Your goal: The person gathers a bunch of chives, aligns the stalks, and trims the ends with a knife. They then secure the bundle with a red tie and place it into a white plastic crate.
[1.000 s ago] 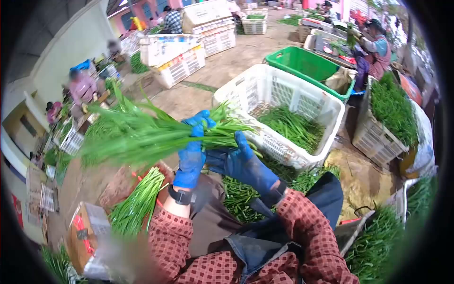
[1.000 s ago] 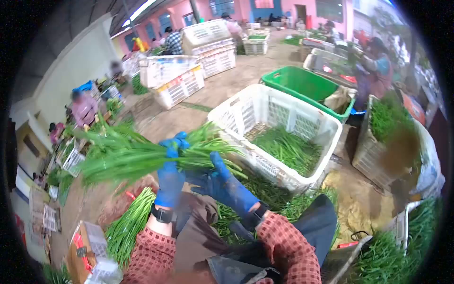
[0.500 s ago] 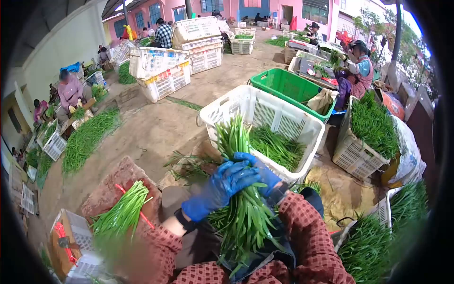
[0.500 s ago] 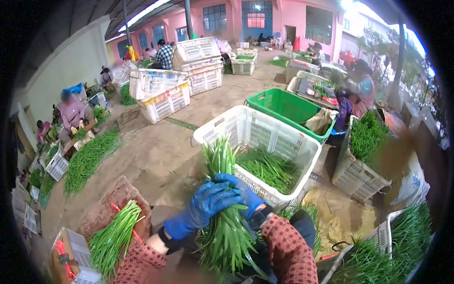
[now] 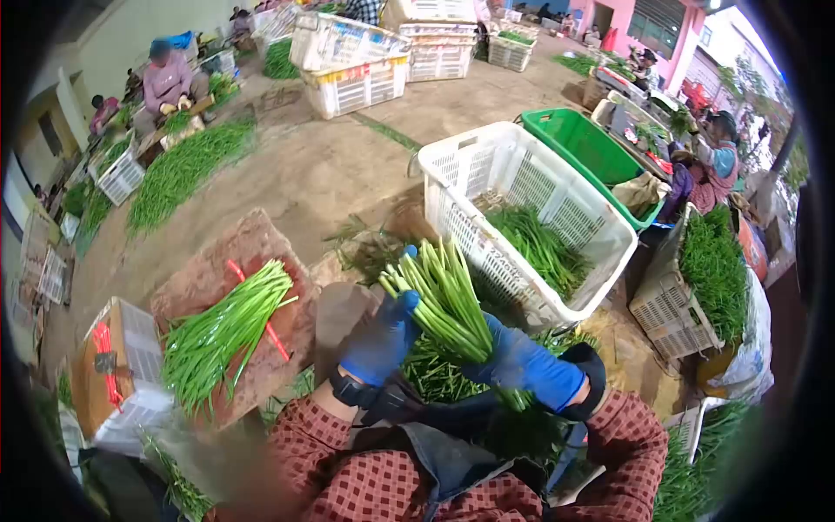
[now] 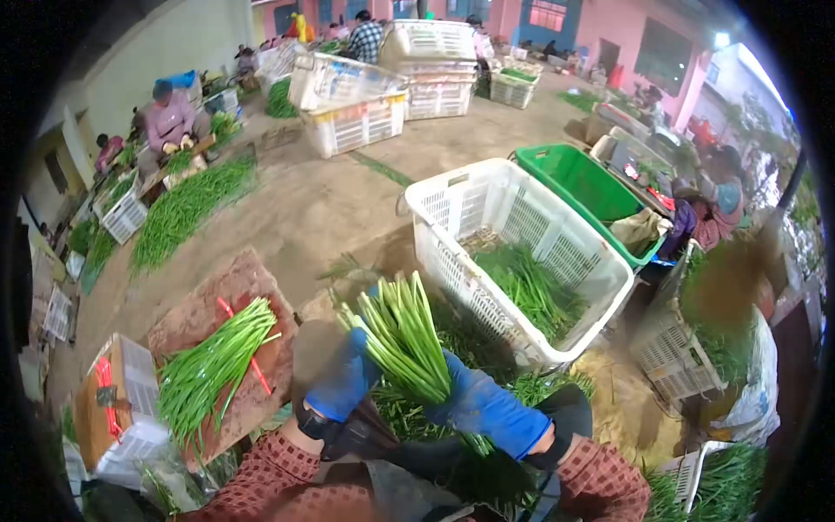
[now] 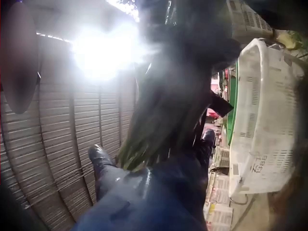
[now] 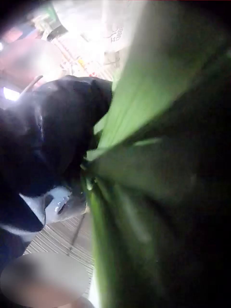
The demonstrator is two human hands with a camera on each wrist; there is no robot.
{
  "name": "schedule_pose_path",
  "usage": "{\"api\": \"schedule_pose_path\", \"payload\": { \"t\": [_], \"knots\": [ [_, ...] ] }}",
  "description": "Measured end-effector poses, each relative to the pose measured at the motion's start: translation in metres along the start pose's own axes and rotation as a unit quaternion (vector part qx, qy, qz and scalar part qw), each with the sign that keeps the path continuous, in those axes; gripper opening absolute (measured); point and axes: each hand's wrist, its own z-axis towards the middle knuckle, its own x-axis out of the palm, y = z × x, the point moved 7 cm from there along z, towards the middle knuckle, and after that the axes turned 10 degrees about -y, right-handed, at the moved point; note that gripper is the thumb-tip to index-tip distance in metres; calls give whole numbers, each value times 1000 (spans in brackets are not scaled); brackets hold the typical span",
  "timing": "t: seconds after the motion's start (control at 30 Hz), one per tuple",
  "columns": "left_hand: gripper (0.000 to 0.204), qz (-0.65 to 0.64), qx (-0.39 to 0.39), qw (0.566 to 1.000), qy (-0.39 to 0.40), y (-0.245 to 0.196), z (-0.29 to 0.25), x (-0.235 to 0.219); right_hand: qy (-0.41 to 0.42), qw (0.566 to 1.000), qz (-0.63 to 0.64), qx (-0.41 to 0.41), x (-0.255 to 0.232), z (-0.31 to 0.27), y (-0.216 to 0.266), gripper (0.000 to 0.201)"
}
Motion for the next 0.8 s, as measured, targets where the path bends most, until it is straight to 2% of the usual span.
{"api": "schedule_pose_path", "payload": {
  "t": [0.03, 0.07, 0.1, 0.13, 0.17, 0.23, 0.27, 0.3, 0.37, 0.4, 0.47, 0.5, 0.57, 0.63, 0.7, 0.77, 0.8],
  "knots": [
    [72, -2, 0, 1000, -7, -4, -6, 6, -20, 961, -226, -156, 6, -3, 5, 63],
    [75, 24, 25, 999, -21, -15, -12, 15, -16, 962, -227, -151, 10, -8, 3, 63],
    [79, 51, 51, 997, -34, -23, -15, 21, -58, 877, -433, -200, 16, -18, 11, 70],
    [84, 19, 48, 998, -45, -22, -10, 19, -96, 745, -614, -241, 23, -25, 18, 79],
    [84, 20, 50, 997, -50, -18, -6, 16, -91, 746, -614, -241, 27, -25, 17, 79],
    [89, 86, 60, 992, -73, -14, -1, 12, -115, 661, -698, -248, 39, -24, 14, 90],
    [82, 20, 21, 996, -89, -10, -1, 10, -119, 621, -736, -241, 45, -24, 13, 89],
    [82, 20, 21, 996, -90, -13, 0, 9, -118, 622, -735, -242, 43, -22, 8, 89],
    [68, 83, -44, 992, -86, -11, 0, 6, -105, 619, -704, -332, 44, -24, 0, 87],
    [57, 95, -91, 987, -94, -10, -1, 2, -102, 620, -703, -333, 45, -25, -3, 87],
    [55, 65, -112, 988, -86, -8, -3, -3, -80, 669, -675, -301, 46, -25, -7, 87],
    [54, 34, -134, 988, -75, -6, -4, -3, -77, 669, -675, -302, 48, -25, -6, 87],
    [53, 11, -155, 985, -75, -8, -7, 0, -60, 716, -634, -285, 51, -25, -4, 79],
    [51, -25, -108, 993, -29, -16, -4, 11, -33, 726, -628, -278, 37, -18, -24, 75],
    [50, -3, -127, 992, -26, -16, -7, 7, -5, 735, -622, -270, 31, -16, -32, 72],
    [49, 19, -146, 989, -25, -13, -8, 5, 35, 825, -510, -242, 32, -16, -29, 67],
    [46, 19, -149, 988, -47, -11, -7, 1, 37, 824, -511, -241, 43, -24, -6, 67]
  ]
}}
